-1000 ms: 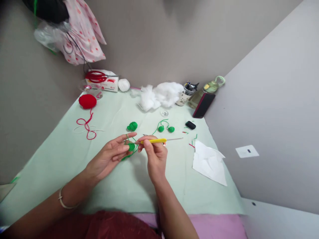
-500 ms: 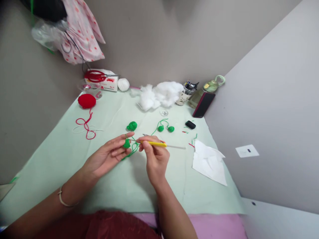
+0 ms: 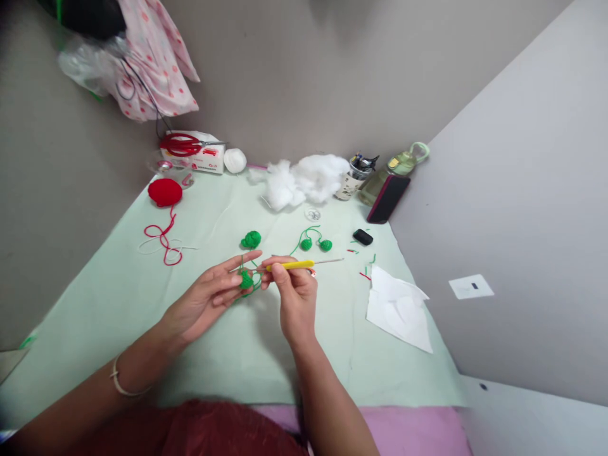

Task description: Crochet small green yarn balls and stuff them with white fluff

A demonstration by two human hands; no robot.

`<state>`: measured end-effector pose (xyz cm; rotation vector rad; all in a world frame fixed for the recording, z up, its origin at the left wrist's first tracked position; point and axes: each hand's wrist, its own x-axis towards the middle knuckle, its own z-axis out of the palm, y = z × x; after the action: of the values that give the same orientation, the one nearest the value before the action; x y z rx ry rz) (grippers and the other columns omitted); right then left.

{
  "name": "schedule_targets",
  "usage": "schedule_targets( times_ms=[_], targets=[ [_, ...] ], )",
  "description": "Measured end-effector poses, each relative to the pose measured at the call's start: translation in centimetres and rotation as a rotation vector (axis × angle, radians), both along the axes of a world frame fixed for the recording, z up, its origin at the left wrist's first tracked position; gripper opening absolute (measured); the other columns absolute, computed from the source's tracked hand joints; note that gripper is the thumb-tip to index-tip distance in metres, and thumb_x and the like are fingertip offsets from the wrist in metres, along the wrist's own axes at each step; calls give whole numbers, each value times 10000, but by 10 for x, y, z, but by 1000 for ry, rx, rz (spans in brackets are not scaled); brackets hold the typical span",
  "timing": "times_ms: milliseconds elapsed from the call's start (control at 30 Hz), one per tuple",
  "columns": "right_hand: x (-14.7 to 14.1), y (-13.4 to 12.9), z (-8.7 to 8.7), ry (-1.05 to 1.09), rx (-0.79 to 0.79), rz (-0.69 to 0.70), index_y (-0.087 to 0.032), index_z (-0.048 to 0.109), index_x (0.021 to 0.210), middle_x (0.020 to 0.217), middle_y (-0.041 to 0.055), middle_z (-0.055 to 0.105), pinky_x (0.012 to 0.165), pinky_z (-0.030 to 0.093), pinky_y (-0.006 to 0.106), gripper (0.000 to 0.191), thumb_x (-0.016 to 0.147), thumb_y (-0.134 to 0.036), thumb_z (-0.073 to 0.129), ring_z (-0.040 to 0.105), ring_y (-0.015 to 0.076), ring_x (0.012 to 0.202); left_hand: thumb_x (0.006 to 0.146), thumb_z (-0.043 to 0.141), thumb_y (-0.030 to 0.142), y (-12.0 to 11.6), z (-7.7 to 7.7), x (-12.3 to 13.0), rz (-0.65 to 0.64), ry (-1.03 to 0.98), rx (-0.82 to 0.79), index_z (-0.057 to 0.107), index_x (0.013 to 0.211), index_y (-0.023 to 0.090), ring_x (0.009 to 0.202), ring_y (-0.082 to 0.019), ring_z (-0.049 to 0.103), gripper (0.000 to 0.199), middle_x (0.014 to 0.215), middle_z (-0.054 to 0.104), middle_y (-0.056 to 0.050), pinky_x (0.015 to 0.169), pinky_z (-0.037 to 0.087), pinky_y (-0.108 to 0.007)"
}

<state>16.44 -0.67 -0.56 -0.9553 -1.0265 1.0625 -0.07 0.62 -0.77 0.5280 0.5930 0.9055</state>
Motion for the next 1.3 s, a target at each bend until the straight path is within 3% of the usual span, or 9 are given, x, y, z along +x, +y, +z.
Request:
schedule_targets(
  times_ms=[100, 200, 300, 367, 567, 767, 967, 1167, 1300],
  targets=[
    [2, 4, 2, 128, -66, 14, -206, 770, 844, 766, 16, 679, 555, 492, 248, 179, 920, -356, 708, 578, 107, 606, 804, 742, 197, 1, -1, -1, -45, -63, -30, 770, 1195, 154, 479, -31, 143, 395, 672, 531, 71, 879, 484, -317],
    [0, 4, 3, 136, -112, 87, -206, 746, 829, 731, 13, 662, 522, 463, 248, 222, 920, -401, 693, 551, 110, 577, 790, 761, 203, 0, -1, 1, -20, -25, 26, 772, 1176, 178, 502, -37, 265, 387, 766, 601, 32, 767, 477, -269],
    [-6, 0, 4, -91, -37, 38, -209, 752, 849, 787, 26, 690, 586, 490, 288, 226, 926, -411, 684, 552, 125, 612, 818, 789, 226, -4, -1, 4, 57, 111, 150, 752, 1200, 231, 741, -104, 552, 384, 930, 680, -15, 812, 458, -258],
    [-7, -3, 4, -212, 25, -29, -210, 766, 876, 822, 35, 708, 622, 494, 304, 205, 932, -388, 683, 550, 130, 633, 832, 799, 243, -5, -1, 5, 103, 191, 209, 747, 1203, 246, 937, -160, 606, 375, 982, 696, -28, 906, 443, -285],
    [-2, 1, 2, -47, -12, -5, -208, 734, 890, 830, 34, 694, 585, 493, 276, 214, 953, -393, 648, 569, 124, 639, 861, 762, 328, -4, -2, 3, 102, 276, 250, 765, 1183, 229, 840, -158, 537, 337, 983, 692, -51, 731, 388, -273],
    [1, 1, 3, -73, 14, 7, -199, 673, 889, 820, 41, 710, 580, 521, 289, 250, 994, -406, 580, 593, 134, 627, 832, 778, 290, -2, -2, 2, 131, 282, 250, 779, 1146, 243, 875, -162, 534, 317, 921, 639, -27, 808, 406, -274],
    [2, -8, 7, -403, 168, -65, -218, 694, 968, 904, 46, 739, 655, 568, 314, 223, 1046, -274, 492, 664, 144, 684, 854, 769, 273, -5, -2, 0, 175, 384, 291, 786, 1132, 269, 839, -138, 502, 279, 924, 603, -6, 793, 402, -257],
    [-5, -12, -7, -1047, 606, -205, -294, 729, 1126, 1004, 58, 770, 742, 583, 329, 271, 985, -138, 558, 713, 191, 864, 810, 827, 303, -6, -1, 5, 177, 271, 163, 715, 1290, 265, 691, -100, 483, 494, 869, 621, 15, 744, 422, -253],
    [-4, -11, -6, -859, 517, -259, -282, 745, 1077, 950, 56, 758, 751, 590, 369, 231, 988, -166, 567, 704, 196, 813, 836, 807, 295, -2, -3, 3, 2, 53, -33, 736, 1263, 187, 492, -51, 261, 447, 558, 393, 107, 781, 465, -254]
  ],
)
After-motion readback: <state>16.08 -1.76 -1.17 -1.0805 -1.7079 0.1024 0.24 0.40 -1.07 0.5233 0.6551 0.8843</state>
